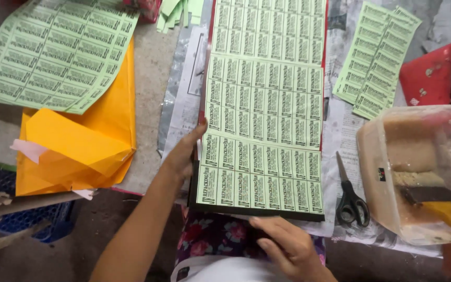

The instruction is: Applying adhesive to a large promotional poster using a brush and then carefully placing and smoothing out sheets of labels onto the poster.

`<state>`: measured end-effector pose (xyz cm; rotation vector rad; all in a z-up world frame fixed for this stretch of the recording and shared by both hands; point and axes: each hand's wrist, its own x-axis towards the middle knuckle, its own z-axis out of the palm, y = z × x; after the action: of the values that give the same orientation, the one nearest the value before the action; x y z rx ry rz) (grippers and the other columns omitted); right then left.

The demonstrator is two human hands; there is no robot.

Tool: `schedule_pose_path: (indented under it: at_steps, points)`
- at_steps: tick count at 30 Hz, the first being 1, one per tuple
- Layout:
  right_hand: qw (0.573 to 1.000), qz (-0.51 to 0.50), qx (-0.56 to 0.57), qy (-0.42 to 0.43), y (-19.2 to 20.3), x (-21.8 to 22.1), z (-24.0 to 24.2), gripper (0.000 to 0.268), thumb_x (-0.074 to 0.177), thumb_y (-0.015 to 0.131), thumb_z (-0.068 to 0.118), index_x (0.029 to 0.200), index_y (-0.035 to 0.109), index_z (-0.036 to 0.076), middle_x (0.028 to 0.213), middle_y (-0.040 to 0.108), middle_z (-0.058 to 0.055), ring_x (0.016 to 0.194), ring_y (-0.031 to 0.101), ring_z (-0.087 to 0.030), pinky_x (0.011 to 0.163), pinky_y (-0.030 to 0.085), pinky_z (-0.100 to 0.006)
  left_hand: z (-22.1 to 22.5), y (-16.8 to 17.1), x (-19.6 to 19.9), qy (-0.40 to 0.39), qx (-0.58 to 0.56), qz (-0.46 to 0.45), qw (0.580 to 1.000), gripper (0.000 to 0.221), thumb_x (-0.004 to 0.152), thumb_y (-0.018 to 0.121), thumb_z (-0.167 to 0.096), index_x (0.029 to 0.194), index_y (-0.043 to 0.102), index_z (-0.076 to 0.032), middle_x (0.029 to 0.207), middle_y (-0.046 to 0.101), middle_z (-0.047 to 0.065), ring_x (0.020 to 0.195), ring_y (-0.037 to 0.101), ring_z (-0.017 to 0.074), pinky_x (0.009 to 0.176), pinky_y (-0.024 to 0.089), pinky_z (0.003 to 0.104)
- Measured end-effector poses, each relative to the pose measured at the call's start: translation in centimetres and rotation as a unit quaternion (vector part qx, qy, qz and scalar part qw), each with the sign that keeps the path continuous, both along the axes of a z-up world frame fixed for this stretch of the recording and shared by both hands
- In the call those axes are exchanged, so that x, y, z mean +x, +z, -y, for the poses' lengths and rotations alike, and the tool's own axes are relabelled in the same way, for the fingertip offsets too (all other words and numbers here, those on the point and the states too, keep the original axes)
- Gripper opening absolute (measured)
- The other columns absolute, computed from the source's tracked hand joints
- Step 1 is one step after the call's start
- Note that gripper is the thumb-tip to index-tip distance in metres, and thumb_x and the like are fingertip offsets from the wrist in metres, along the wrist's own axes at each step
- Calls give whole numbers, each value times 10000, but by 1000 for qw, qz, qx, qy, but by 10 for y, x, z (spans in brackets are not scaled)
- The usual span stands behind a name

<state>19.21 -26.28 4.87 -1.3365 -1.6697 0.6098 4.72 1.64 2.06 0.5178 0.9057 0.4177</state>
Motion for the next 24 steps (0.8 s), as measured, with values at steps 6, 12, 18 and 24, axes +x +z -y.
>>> schedule_pose_path:
  at_steps: [6, 12, 18, 24]
  points:
    - [740, -501, -420, -159, -84, 41, 78, 537, 900, 629, 145, 1381, 615, -92, 1143, 824, -335, 1003, 825, -417, 789, 670, -400, -77, 3, 45, -129, 160, -52, 977, 827, 850, 695, -257, 1551, 353, 19, 1232, 599, 139, 822, 577, 128, 604, 568, 204]
    - [527, -730, -266, -345, -118, 48, 76, 119, 1017, 548, 173, 1077, 543, 70, 1284, 685, -277, 1268, 651, -429, 800, 599, -432, -91, 0, 80, -89, 204, -199, 954, 411, 844, 686, 8, 1246, 608, 37, 1098, 744, 197, 902, 745, 310, 782, 653, 419]
    - [605, -640, -269, -391, -144, 47, 80, 213, 1003, 614, 40, 852, 483, 114, 861, 656, -148, 1033, 765, -388, 639, 615, -394, -52, 36, 35, -64, 350, -145, 923, 456, 863, 598, -22, 1319, 600, -34, 1074, 735, 118, 845, 699, 196, 733, 596, 314]
    - [736, -548, -249, -310, -65, 23, 17, 86, 993, 574, 22, 1032, 613, -44, 1114, 747, -262, 937, 766, -490, 606, 592, -389, -9, 77, -106, 136, 474, -166, 854, 475, 840, 678, -134, 1312, 645, -90, 1236, 730, 71, 1089, 702, 169, 961, 580, 322]
